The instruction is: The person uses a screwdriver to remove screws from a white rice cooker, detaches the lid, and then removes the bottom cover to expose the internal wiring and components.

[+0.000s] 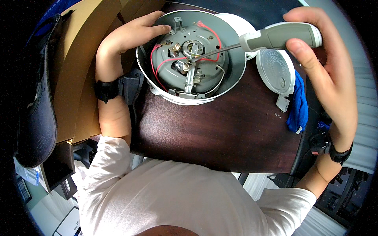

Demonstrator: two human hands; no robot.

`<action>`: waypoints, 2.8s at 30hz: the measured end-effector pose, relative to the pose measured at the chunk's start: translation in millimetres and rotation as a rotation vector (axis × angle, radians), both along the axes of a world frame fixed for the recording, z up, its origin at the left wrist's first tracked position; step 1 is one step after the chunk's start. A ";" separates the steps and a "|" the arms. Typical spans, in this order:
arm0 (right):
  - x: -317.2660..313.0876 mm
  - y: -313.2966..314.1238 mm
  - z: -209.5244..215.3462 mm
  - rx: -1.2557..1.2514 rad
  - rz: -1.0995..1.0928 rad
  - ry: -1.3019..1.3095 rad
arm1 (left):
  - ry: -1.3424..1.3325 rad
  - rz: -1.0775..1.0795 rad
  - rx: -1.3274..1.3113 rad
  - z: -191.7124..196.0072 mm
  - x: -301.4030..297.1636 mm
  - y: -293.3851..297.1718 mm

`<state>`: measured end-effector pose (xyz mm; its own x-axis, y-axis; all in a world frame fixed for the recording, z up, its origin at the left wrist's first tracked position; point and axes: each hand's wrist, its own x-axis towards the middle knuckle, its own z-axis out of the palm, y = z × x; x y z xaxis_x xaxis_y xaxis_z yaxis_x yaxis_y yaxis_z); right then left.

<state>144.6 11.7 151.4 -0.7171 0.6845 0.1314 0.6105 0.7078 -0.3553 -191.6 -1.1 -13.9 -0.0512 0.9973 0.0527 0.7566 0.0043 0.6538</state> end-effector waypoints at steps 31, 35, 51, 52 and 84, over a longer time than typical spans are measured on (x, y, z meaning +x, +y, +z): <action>-16.7 0.4 4.6 0.160 0.092 -0.040 | -0.021 -0.009 -0.013 0.9 -0.2 -1.3; -16.6 1.7 7.2 0.146 0.075 -0.053 | 0.022 -0.011 0.004 1.5 -0.1 -0.4; -28.1 15.4 17.1 0.035 -0.024 -0.200 | 0.003 -0.014 0.010 -0.7 -0.9 0.3; -28.7 17.2 17.8 0.028 -0.033 -0.209 | -0.002 -0.017 0.006 -0.9 -0.1 1.1; -22.1 25.3 18.5 0.037 -0.029 -0.079 | 0.002 0.003 0.000 0.5 1.1 0.5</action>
